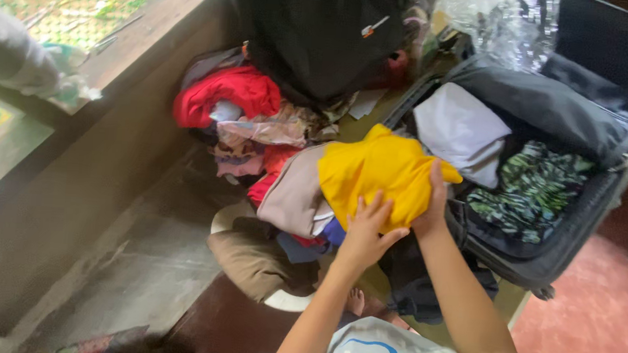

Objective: The person packs a suitcase by folding and arranging various clothing items, including underwear, shirts, and trousers, into the main compartment.

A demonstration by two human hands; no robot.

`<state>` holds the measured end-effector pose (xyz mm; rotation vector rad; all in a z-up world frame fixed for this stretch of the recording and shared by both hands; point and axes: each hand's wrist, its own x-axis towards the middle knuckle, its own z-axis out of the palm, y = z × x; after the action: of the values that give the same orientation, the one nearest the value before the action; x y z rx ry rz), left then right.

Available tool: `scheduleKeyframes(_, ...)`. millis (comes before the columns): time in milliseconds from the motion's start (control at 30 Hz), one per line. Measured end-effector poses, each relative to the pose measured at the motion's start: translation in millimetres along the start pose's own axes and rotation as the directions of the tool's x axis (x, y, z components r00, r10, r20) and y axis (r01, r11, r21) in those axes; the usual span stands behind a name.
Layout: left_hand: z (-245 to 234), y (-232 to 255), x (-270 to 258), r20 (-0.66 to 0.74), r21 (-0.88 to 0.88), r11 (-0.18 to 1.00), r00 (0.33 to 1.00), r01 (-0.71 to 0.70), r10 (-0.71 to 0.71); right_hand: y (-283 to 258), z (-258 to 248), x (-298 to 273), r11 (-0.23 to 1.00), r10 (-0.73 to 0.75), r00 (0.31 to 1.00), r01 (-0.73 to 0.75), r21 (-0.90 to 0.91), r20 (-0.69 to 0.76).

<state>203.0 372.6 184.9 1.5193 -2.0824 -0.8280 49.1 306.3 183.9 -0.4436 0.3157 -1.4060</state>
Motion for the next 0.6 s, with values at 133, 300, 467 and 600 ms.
scheduleKeyframes(133,1,-30,27,-0.353,-0.2,0.972,0.934,-0.125,0.048,-45,17,-16,0.999,0.026,0.999,-0.025,-0.036,0.031)
scheduleKeyframes(300,12,-64,119,0.006,-0.666,0.732,0.98,-0.144,0.199,-79,1,-35,0.978,0.017,1.0,-0.02,-0.206,-0.016)
scheduleKeyframes(467,66,-40,130,0.543,-0.834,0.209,0.826,0.51,0.151,-117,-66,-40,0.984,-0.094,0.982,0.067,-0.162,-0.167)
scheduleKeyframes(600,104,-6,159,0.538,-0.838,0.017,0.82,0.546,0.195,-155,-116,-74,0.987,-0.157,0.788,0.11,-0.114,-0.595)
